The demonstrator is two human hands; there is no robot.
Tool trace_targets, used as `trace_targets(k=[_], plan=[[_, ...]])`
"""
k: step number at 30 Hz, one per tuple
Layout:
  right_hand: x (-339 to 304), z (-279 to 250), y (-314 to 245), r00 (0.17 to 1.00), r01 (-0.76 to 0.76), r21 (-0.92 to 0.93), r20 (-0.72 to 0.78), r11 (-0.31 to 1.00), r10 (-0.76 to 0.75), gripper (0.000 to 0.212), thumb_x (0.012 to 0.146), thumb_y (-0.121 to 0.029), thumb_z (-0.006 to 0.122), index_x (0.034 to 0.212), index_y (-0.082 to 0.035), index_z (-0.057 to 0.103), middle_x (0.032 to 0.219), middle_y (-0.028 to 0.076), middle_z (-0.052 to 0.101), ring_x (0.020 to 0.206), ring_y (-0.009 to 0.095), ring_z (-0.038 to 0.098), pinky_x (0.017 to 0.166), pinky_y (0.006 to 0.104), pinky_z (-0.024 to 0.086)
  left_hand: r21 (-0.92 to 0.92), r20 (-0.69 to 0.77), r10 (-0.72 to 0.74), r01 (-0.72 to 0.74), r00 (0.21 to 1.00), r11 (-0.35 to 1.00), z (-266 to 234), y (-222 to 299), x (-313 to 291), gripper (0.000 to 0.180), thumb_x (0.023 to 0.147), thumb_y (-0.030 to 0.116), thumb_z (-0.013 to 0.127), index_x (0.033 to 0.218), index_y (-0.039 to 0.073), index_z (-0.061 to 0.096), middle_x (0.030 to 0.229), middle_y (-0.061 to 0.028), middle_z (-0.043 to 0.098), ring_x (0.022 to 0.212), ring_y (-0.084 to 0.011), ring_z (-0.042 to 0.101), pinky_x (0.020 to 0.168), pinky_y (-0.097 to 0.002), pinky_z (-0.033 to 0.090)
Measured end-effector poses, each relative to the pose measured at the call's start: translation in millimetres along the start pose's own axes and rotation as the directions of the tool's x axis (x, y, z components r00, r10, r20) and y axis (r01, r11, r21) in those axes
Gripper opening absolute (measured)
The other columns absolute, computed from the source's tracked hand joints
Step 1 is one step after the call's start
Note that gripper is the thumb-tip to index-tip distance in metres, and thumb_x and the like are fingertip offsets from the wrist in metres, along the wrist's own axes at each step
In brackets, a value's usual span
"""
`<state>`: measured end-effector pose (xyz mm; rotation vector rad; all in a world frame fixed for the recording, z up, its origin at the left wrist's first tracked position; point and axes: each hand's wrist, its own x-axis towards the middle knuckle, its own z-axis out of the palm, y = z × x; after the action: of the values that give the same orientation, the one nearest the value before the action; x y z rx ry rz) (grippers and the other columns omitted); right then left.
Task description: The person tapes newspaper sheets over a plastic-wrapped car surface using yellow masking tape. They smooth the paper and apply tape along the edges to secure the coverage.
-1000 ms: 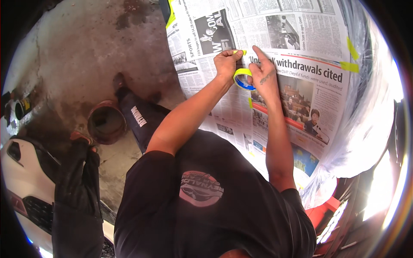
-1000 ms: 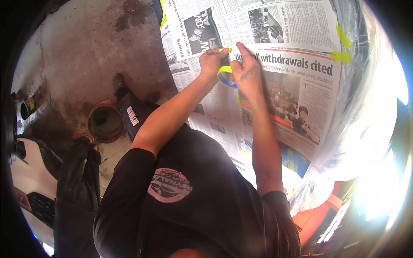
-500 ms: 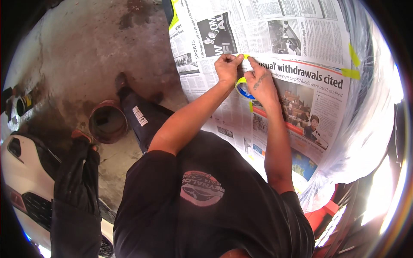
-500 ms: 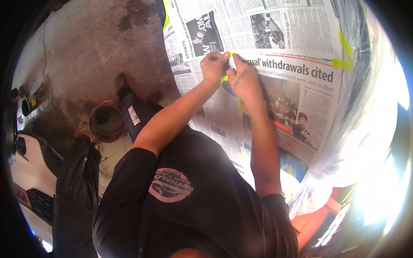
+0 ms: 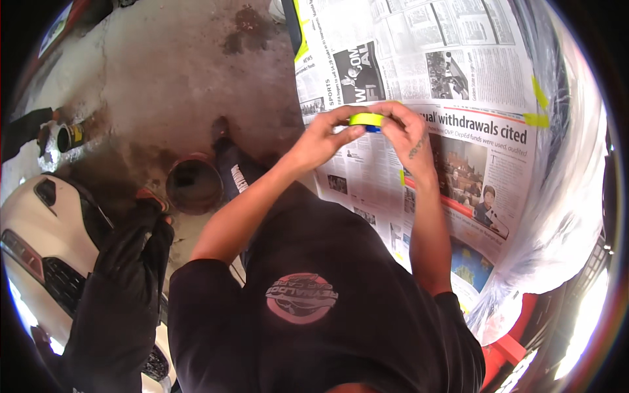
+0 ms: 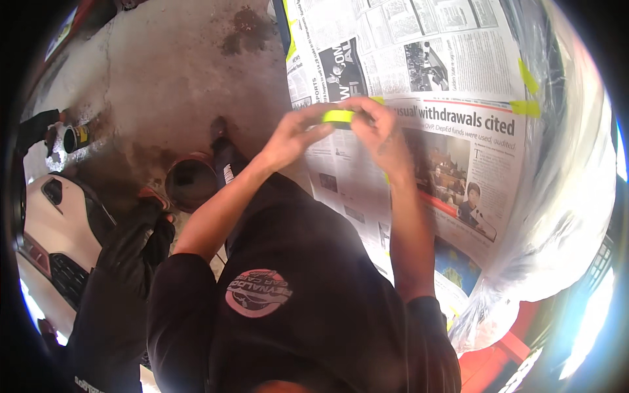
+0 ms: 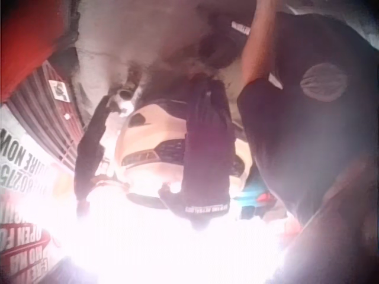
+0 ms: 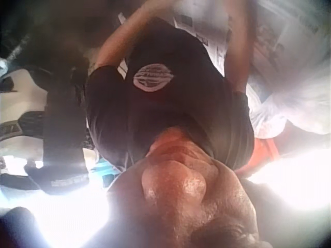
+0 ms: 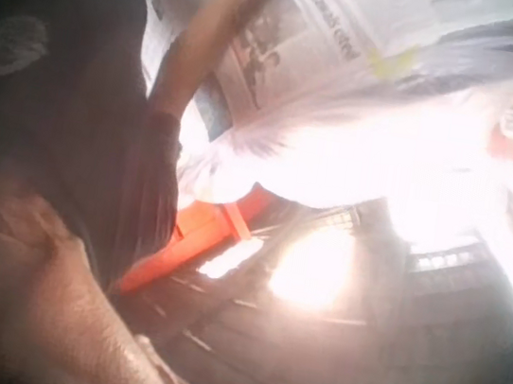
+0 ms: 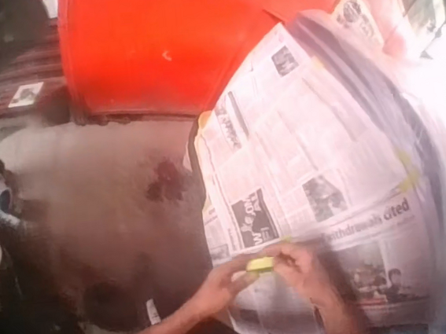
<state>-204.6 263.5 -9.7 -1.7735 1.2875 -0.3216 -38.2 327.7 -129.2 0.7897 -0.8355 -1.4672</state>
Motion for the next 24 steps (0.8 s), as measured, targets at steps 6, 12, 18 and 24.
trace_targets(k=[6,12,18,24], plan=[[21.8,32.5,-34.1,0.871,0.419,-0.314,-0.124,0.852,-0.475,0.019,0.090,0.002,0.072,0.109,0.000,0.074,0.114,0.012,0.072,0.103,0.025,0.072,0.088,0.0344,0.057,-0.066,-0.194,-0.018,0.005,0.981,0.998,-20.8,36.0,-27.4,0.029,0.097,0.004,0.073,0.126,-0.002,0.070,0.110,-0.0045,0.075,0.102,-0.0090,0.064,0.092,-0.0277,0.052],[14.9,55.2,-33.2,0.780,0.478,-0.425,-0.198,0.769,-0.594,0.014,0.086,0.000,0.076,0.100,0.000,0.075,0.104,0.012,0.072,0.089,0.031,0.073,0.078,0.0391,0.059,0.208,-0.313,0.115,-0.050,0.943,0.977,-12.9,43.1,-36.4,0.028,0.091,0.002,0.078,0.119,0.001,0.075,0.106,-0.0066,0.075,0.100,-0.0139,0.066,0.090,-0.0299,0.052],[6.7,51.8,-34.2,0.828,0.415,-0.316,-0.258,0.853,-0.498,0.010,0.086,0.002,0.075,0.096,0.001,0.074,0.097,0.014,0.073,0.086,0.031,0.073,0.076,0.0382,0.058,0.529,-0.162,0.337,-0.207,0.927,0.823,-14.4,54.5,-39.0,0.029,0.083,-0.003,0.077,0.111,0.002,0.076,0.102,-0.0115,0.072,0.099,-0.0279,0.066,0.090,-0.0373,0.052],[6.3,54.4,-12.7,0.872,0.366,-0.242,-0.249,0.899,-0.422,0.011,0.087,0.003,0.073,0.098,0.001,0.072,0.097,0.014,0.073,0.085,0.029,0.073,0.073,0.0368,0.058,0.541,-0.077,0.350,-0.256,0.934,0.801,-15.6,54.4,-42.7,0.033,0.077,-0.011,0.076,0.107,0.001,0.075,0.100,-0.0115,0.072,0.102,-0.0308,0.065,0.092,-0.0402,0.052]])
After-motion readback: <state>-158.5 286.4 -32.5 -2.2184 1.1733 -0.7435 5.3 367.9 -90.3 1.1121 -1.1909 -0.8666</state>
